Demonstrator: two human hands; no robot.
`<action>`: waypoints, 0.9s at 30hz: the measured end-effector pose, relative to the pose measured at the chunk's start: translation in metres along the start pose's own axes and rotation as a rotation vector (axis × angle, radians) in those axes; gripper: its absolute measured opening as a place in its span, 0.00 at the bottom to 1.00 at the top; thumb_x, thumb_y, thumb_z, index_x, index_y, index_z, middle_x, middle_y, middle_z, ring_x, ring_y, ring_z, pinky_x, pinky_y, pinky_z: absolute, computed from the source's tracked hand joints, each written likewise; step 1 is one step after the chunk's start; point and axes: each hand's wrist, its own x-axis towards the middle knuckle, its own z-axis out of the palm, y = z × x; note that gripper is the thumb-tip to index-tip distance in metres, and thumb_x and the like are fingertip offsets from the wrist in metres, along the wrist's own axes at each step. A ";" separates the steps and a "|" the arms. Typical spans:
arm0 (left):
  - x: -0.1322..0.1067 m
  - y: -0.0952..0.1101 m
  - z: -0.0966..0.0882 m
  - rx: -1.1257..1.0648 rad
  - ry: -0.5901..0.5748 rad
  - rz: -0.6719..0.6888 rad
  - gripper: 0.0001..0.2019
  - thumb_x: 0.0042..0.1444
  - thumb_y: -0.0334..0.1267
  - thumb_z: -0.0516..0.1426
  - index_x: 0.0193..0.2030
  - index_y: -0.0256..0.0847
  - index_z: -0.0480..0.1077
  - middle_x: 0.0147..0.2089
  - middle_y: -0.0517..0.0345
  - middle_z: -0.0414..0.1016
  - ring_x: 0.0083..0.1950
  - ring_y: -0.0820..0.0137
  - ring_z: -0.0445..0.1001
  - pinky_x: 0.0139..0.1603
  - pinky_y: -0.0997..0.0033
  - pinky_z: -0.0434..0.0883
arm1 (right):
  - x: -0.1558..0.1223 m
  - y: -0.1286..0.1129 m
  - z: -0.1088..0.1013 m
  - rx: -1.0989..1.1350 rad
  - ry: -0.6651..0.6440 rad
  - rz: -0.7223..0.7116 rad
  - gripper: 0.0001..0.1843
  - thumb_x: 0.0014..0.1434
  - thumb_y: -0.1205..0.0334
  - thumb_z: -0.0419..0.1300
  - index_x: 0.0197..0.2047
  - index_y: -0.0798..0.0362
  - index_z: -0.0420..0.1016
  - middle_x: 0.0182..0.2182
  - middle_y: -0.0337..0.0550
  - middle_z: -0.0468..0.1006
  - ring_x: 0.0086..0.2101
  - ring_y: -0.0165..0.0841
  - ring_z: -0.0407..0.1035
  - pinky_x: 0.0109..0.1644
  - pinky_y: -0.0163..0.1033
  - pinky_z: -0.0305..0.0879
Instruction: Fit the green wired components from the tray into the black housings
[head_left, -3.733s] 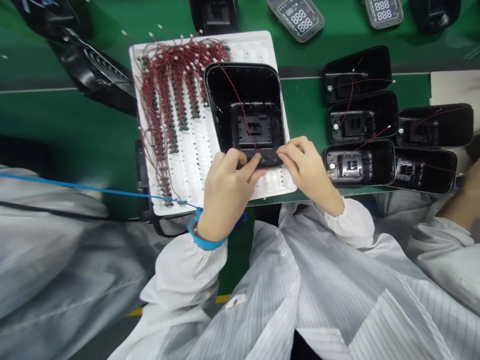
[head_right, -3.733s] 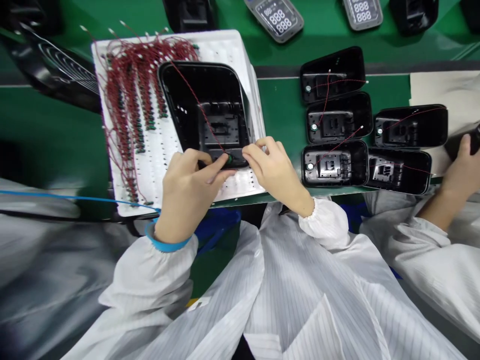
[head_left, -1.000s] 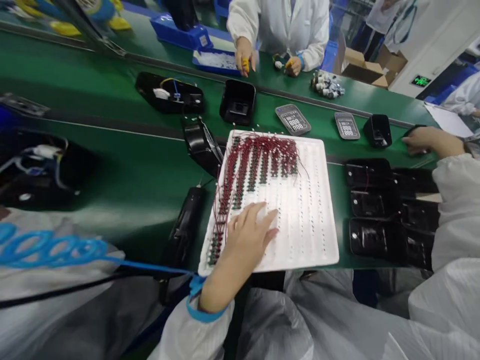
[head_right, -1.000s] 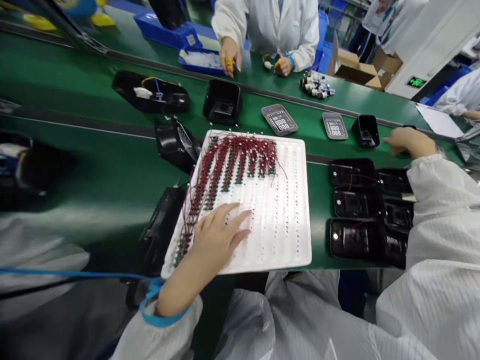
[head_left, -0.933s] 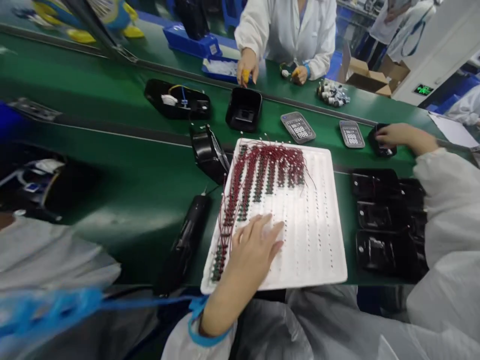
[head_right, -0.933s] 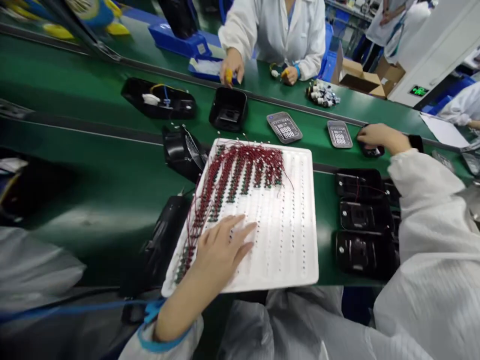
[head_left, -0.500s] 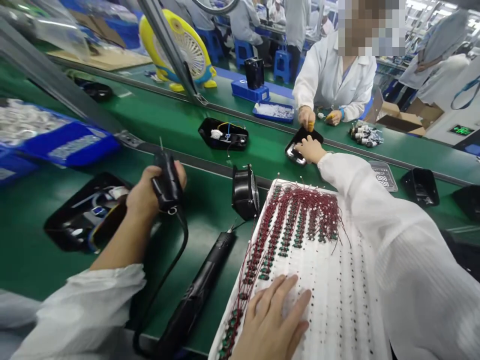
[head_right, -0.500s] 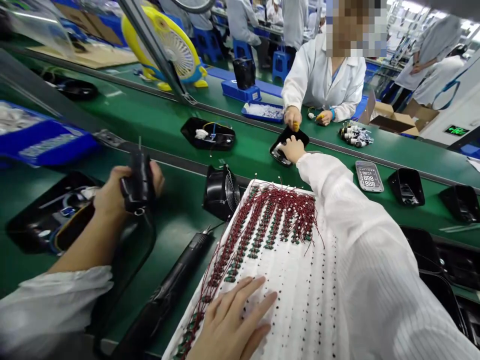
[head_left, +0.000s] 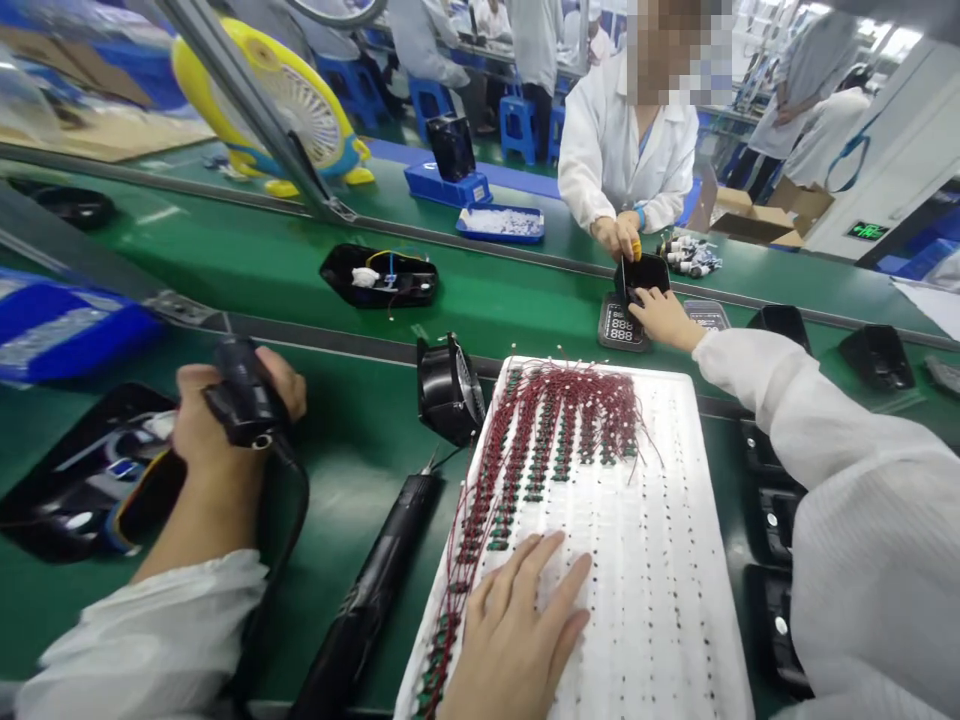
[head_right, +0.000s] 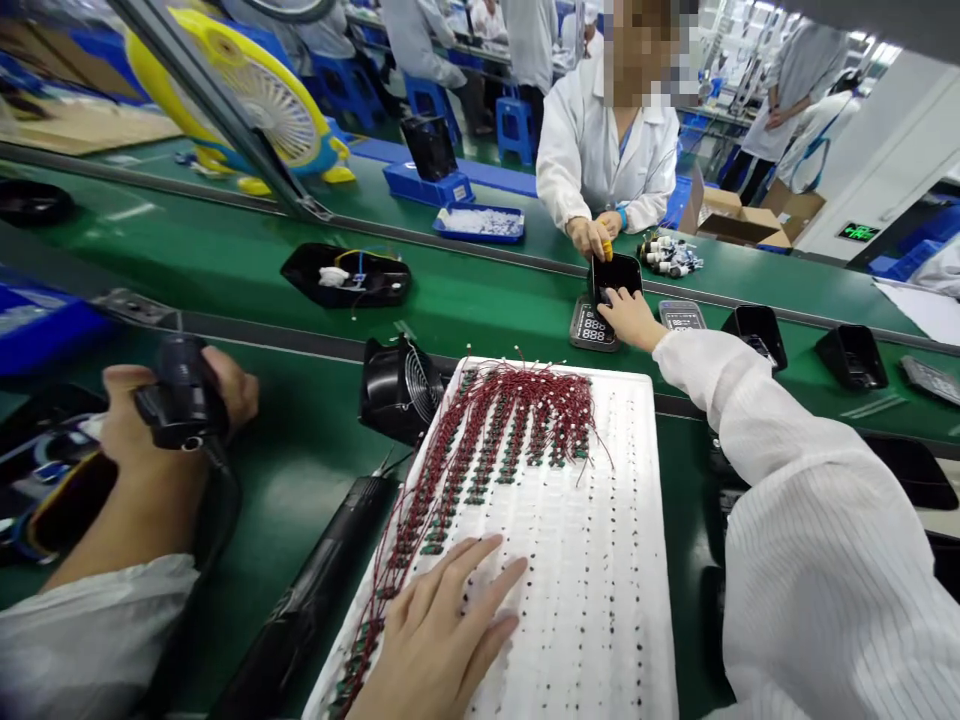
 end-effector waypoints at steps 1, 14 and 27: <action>0.002 0.000 -0.002 0.006 -0.004 -0.003 0.15 0.64 0.42 0.54 0.52 0.63 0.78 0.57 0.61 0.80 0.57 0.59 0.78 0.49 0.54 0.75 | -0.010 0.002 0.002 0.000 0.007 0.008 0.26 0.65 0.71 0.55 0.66 0.61 0.66 0.68 0.67 0.60 0.61 0.52 0.61 0.59 0.51 0.62; 0.034 -0.005 -0.025 0.242 -0.237 0.231 0.14 0.69 0.40 0.54 0.55 0.50 0.78 0.58 0.48 0.80 0.53 0.55 0.80 0.45 0.56 0.78 | -0.139 0.059 -0.117 0.157 -0.135 -0.035 0.18 0.62 0.57 0.67 0.52 0.55 0.78 0.45 0.50 0.82 0.42 0.38 0.74 0.40 0.38 0.60; 0.066 0.043 -0.047 -0.214 0.061 0.431 0.35 0.69 0.48 0.55 0.77 0.52 0.43 0.67 0.41 0.62 0.67 0.52 0.69 0.64 0.47 0.75 | -0.359 -0.110 -0.182 0.182 0.181 -0.057 0.09 0.67 0.70 0.55 0.48 0.53 0.74 0.36 0.45 0.81 0.37 0.36 0.76 0.31 0.38 0.52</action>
